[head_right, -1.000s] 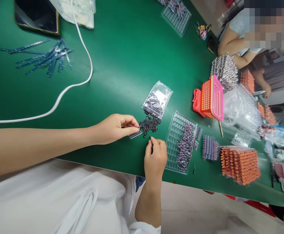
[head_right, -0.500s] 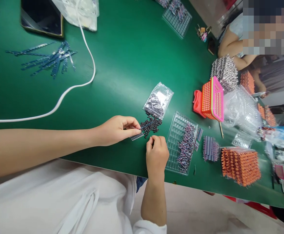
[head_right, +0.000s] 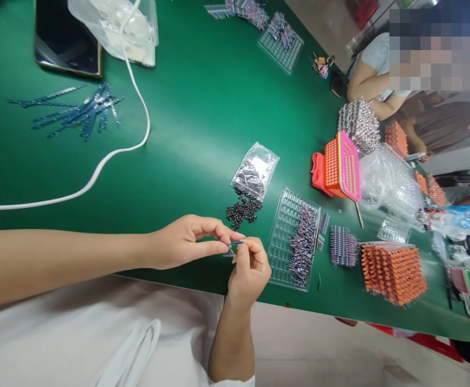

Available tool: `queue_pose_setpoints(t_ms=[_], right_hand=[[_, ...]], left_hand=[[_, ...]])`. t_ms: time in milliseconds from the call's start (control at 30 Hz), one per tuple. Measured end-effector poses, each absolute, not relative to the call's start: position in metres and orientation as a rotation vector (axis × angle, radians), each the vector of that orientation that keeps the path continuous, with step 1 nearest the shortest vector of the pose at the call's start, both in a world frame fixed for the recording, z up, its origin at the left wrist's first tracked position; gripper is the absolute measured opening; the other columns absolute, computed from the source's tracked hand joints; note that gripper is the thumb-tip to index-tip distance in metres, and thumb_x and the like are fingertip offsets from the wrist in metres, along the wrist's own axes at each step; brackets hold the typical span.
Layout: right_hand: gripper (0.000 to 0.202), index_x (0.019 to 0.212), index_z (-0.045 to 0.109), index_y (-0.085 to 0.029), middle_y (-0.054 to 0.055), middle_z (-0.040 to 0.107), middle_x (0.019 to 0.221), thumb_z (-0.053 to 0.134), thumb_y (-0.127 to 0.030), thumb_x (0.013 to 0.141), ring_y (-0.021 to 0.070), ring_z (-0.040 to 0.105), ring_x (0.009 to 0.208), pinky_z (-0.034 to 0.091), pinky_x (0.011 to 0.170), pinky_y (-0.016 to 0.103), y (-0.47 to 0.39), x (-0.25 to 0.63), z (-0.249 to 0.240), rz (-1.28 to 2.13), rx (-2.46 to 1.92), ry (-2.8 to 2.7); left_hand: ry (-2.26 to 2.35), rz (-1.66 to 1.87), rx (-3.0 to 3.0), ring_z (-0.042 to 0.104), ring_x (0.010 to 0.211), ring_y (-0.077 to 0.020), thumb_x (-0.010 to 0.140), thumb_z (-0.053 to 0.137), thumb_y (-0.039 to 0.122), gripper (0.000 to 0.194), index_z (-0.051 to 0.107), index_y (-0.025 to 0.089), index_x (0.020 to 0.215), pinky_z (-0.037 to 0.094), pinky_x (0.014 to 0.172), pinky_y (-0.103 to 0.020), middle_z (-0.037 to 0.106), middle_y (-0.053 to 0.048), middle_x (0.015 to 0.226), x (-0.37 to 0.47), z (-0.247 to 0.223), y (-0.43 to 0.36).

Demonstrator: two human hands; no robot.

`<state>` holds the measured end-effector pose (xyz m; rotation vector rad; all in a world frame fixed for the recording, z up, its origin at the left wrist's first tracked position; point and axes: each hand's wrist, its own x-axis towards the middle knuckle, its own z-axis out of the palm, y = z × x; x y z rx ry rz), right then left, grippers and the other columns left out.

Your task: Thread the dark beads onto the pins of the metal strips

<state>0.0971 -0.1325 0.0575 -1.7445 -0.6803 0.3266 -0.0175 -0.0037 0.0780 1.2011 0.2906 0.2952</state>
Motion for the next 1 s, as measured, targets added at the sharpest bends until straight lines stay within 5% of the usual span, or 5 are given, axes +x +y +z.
queue_pose_setpoints(t_ms=[200,500,800,1000], right_hand=[[0.01,0.084,0.062,-0.019,0.004,0.059,0.085,0.059,-0.027,0.09,0.0171,0.062,0.082,0.053,0.068,0.031,-0.131,0.087,0.055,-0.004,-1.834,-0.783],[0.002,0.09,0.061,-0.021,0.004,0.059,0.087,0.06,-0.022,0.09,0.0166,0.063,0.083,0.057,0.07,0.034,-0.132,0.087,0.053,-0.146,-1.856,-0.866],[0.037,0.111,0.066,-0.03,0.002,0.067,0.095,0.065,-0.005,0.085,0.0168,0.067,0.086,0.058,0.076,0.033,-0.145,0.107,0.063,-0.344,-1.846,-1.421],[0.032,0.109,0.064,-0.028,0.003,0.069,0.092,0.068,-0.008,0.084,0.0166,0.068,0.082,0.059,0.071,0.032,-0.145,0.108,0.06,-0.48,-1.866,-1.422]], left_hand=[[0.298,0.294,1.14,0.059,0.127,-0.0213,0.088,0.064,0.025,0.007,0.065,0.018,0.087,0.047,0.108,-0.035,0.075,-0.008,0.116,-0.019,0.078,-0.008],[0.291,0.257,1.094,0.062,0.124,-0.0201,0.088,0.065,0.023,0.006,0.066,0.017,0.088,0.048,0.108,-0.035,0.074,-0.008,0.116,-0.019,0.08,-0.008],[0.34,0.204,1.01,0.069,0.087,-0.0176,0.083,0.07,0.024,0.009,0.068,0.017,0.086,0.054,0.086,-0.034,0.075,-0.005,0.092,-0.015,0.079,0.002],[0.351,0.14,0.93,0.067,0.079,-0.0139,0.08,0.072,0.025,0.011,0.065,0.017,0.082,0.051,0.079,-0.03,0.074,-0.003,0.089,-0.013,0.078,0.006]])
